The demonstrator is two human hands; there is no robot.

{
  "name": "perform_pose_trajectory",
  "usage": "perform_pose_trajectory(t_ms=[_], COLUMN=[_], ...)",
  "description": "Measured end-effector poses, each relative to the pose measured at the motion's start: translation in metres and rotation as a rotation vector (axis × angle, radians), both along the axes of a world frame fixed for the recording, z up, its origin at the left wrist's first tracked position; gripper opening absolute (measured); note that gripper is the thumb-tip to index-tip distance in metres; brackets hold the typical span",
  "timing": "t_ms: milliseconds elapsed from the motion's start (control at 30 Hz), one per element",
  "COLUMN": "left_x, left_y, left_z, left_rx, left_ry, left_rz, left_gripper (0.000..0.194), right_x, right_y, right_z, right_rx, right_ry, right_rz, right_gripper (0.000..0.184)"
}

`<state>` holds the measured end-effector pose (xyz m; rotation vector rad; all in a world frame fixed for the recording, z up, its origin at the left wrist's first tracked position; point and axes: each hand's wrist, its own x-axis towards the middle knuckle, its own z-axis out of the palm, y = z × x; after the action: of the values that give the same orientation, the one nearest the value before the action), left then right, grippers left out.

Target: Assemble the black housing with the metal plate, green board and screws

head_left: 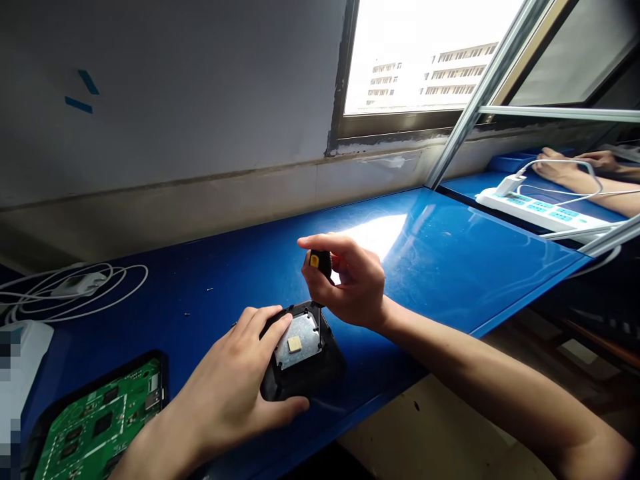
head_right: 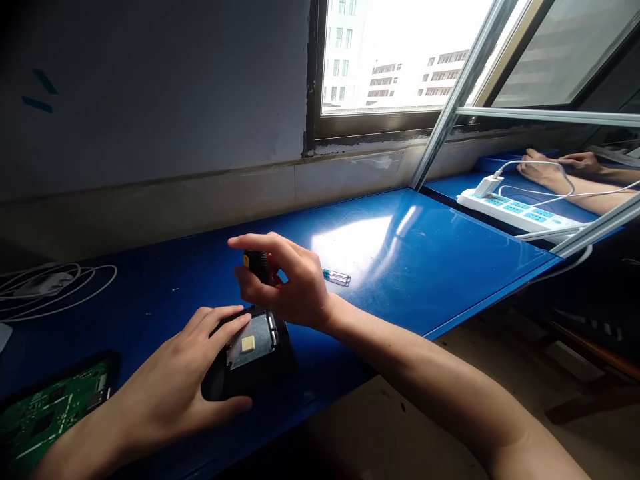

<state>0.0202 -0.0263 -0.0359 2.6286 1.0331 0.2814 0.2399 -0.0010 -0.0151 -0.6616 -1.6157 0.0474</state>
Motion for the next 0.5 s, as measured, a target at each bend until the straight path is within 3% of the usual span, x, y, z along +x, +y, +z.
perform_pose_trajectory(t_ms=[167,367,500], left_x=[0.0011,0.0016,0.0024], left_y=[-0.0014,-0.0007,-0.0006], left_z=[0.0037,0.0036,0.005], left_rx=[-0.012,-0.018,-0.03], left_ry=[0.02,0.013,0.026], left_rz=[0.012,0.016,0.021], left_gripper=[0.078,0.08,0.077], right_x=[0.0012,0.0018,0.0022], right_y=[-0.0009,-0.0048,-0.005], right_z=[0.0009,0.0,-0.0008], right_rx=[0.053,-0.007,0.072], right_ry=[-0.062,-0.01,-0.007], right_rz=[-0.009,0.167,0.195], right_gripper=[0.027,0.032,0.021])
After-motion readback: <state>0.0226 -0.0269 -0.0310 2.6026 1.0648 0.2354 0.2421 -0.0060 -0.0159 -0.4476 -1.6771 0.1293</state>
